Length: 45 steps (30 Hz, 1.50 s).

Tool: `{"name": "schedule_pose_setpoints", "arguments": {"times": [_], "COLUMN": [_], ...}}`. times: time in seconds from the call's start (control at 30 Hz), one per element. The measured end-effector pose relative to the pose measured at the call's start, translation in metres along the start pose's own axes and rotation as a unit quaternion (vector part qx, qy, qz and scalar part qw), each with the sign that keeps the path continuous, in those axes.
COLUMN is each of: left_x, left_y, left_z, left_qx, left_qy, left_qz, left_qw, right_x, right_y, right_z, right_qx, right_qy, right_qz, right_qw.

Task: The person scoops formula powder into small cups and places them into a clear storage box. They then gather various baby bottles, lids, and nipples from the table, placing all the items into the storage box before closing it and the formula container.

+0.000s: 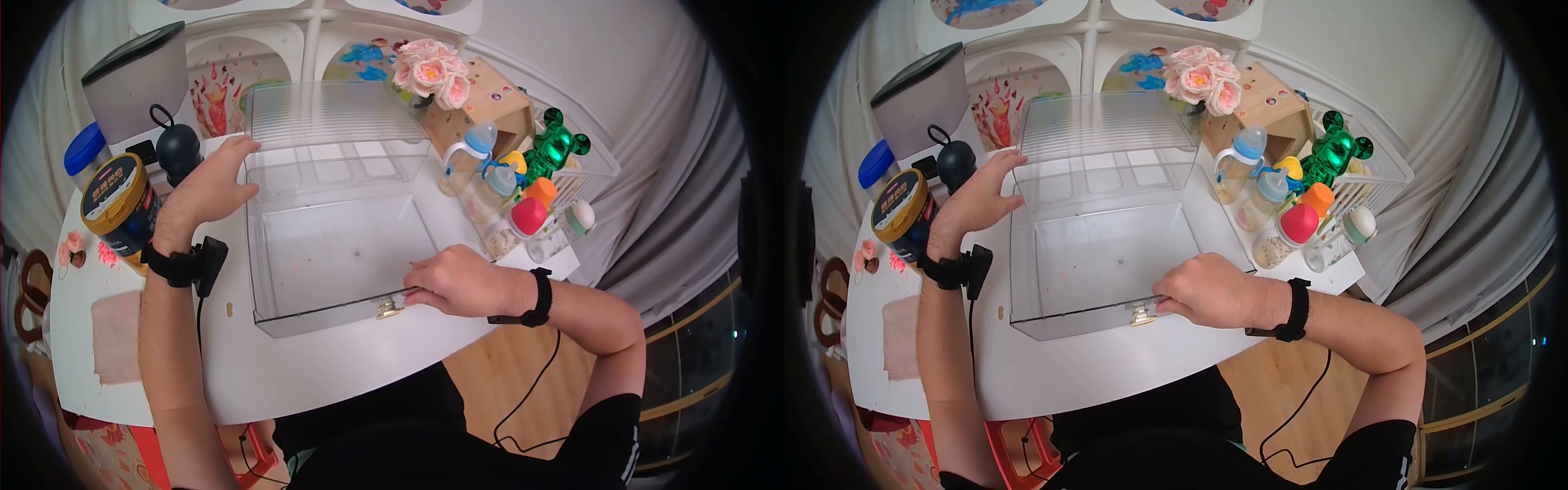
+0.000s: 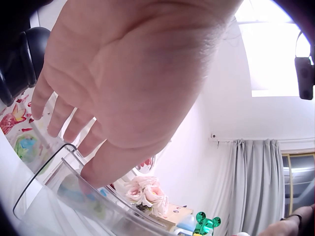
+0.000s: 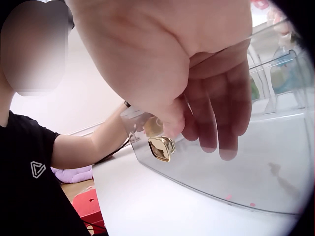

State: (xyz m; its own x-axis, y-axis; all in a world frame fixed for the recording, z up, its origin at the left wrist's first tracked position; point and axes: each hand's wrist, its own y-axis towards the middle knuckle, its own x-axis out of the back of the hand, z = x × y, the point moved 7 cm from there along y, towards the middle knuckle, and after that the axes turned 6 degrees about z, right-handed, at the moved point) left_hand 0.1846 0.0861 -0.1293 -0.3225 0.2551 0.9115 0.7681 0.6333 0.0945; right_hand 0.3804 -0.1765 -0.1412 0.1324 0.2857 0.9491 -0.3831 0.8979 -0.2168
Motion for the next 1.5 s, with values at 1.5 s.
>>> {"name": "schedule_pose_setpoints", "arguments": {"times": [1.5], "left_x": [0.003], "left_y": [0.0], "left_z": [-0.004], "left_qx": [0.007], "left_qy": [0.011], "left_qz": [-0.027], "left_qw": [1.0], "right_x": [0.018], "right_y": [0.019], "right_z": [-0.021], "right_qx": [-0.013], "right_qy": [-0.019], "right_qz": [-0.066], "right_qw": [0.998]}}
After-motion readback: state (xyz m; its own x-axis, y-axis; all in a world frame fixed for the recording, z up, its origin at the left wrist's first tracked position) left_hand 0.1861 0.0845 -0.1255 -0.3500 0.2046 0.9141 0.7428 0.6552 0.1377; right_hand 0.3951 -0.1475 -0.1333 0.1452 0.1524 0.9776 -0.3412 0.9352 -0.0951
